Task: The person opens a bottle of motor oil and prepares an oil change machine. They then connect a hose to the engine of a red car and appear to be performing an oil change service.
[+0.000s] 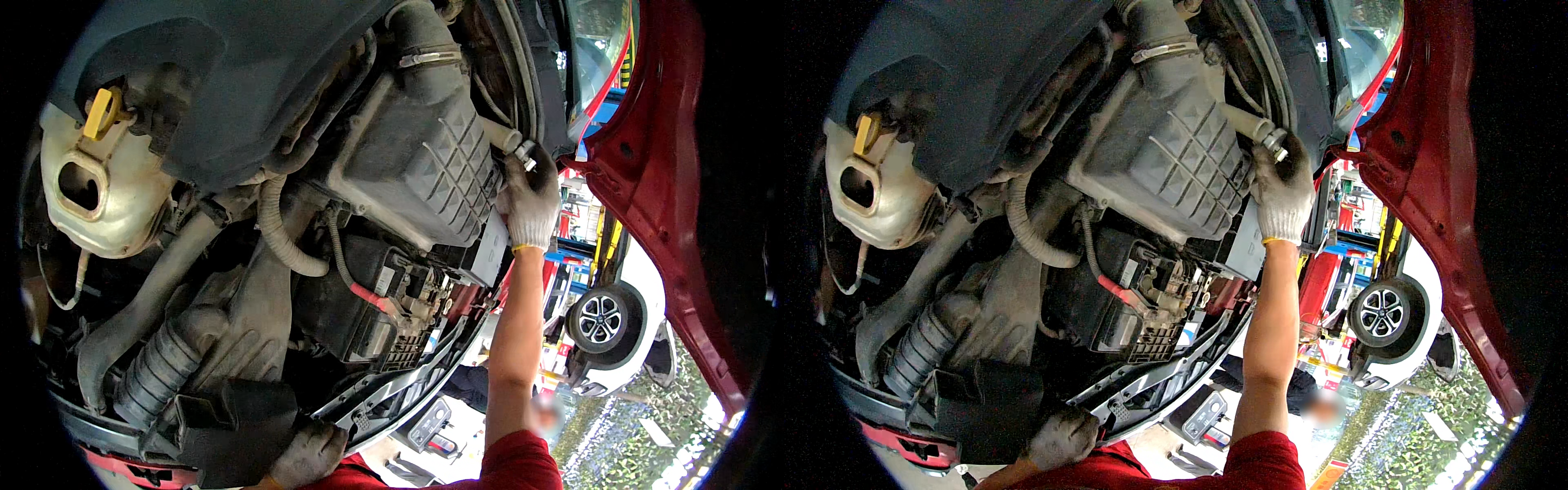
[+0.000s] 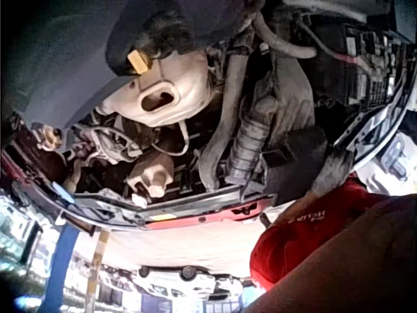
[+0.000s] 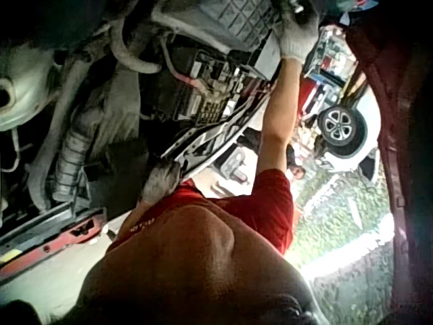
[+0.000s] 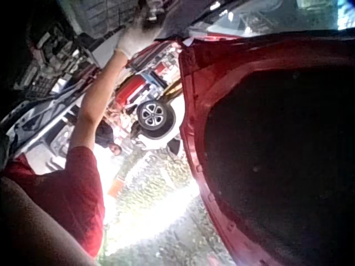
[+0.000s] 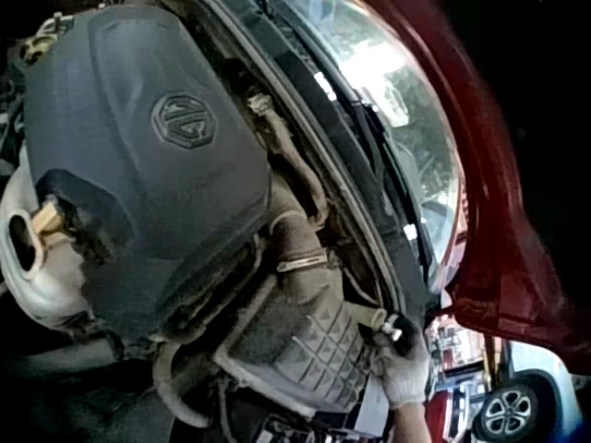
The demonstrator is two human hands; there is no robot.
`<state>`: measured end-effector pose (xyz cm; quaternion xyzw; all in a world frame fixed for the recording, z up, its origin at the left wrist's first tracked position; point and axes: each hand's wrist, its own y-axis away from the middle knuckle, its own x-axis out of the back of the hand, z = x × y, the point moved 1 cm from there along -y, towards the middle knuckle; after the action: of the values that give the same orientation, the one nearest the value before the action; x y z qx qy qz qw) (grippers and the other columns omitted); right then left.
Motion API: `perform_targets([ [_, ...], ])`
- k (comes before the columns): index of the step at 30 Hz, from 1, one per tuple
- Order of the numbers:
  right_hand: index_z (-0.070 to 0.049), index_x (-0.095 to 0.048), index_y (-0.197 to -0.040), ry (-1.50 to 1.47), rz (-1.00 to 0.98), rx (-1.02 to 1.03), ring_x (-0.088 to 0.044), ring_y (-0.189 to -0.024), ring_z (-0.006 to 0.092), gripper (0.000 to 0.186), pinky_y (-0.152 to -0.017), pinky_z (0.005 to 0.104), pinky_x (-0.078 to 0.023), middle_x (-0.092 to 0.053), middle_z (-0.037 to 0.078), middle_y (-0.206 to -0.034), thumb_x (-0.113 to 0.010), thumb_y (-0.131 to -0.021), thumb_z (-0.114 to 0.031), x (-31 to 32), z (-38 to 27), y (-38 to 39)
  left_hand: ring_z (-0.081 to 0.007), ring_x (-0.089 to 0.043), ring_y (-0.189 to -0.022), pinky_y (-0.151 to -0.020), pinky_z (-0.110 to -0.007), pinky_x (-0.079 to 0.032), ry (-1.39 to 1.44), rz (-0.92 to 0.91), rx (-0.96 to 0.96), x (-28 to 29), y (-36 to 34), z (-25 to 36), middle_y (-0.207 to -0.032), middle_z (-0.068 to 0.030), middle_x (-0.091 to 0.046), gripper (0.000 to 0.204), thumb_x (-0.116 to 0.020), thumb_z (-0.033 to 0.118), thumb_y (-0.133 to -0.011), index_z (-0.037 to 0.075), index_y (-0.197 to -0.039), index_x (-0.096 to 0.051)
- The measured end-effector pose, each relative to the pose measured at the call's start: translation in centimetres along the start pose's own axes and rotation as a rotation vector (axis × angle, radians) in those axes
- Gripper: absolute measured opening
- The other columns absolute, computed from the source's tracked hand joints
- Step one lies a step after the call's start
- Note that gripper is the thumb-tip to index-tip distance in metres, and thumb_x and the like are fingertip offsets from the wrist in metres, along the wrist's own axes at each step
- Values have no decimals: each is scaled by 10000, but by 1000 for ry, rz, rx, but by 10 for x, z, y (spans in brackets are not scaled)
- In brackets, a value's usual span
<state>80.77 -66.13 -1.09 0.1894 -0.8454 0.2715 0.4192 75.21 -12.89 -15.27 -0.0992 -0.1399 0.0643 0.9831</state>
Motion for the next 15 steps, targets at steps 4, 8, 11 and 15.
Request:
perform_targets([
  [4,-53,-637,-1435,255,-31,89,-730,-1050,263,583,-910,382,-566,-764,174,-1166,-838,-942,-290,-1,-10,-7,-281,-675,-859,-744,-438,-573,52,-58,11,-2,1,-1,-907,-126,-663,209,-727,176,-898,21,-1037,-703],
  [8,-70,-683,-1386,529,-74,117,-745,-1026,380,607,-888,444,-568,-762,240,-1131,-808,-933,-454,0,-22,-16,-257,-664,-819,-711,-427,-570,76,-135,54,4,-2,-1,-864,-84,-640,150,-729,178,-902,44,-948,-681],
  [11,-17,-612,-1480,764,-182,-13,-704,-1136,189,616,-974,332,-544,-749,165,-1296,-786,-985,-340,-1,-57,-15,-263,-637,-742,-660,-414,-561,-28,81,-60,4,-10,1,-816,-76,-605,135,-735,171,-897,60,-900,-657],
  [15,-29,-605,-1488,649,-241,-96,-714,-1058,161,638,-919,317,-555,-757,152,-1285,-780,-984,-378,-3,-64,-21,-259,-614,-721,-641,-402,-539,-55,103,-98,-4,-9,-3,-778,-65,-555,149,-739,163,-892,76,-854,-624],
])
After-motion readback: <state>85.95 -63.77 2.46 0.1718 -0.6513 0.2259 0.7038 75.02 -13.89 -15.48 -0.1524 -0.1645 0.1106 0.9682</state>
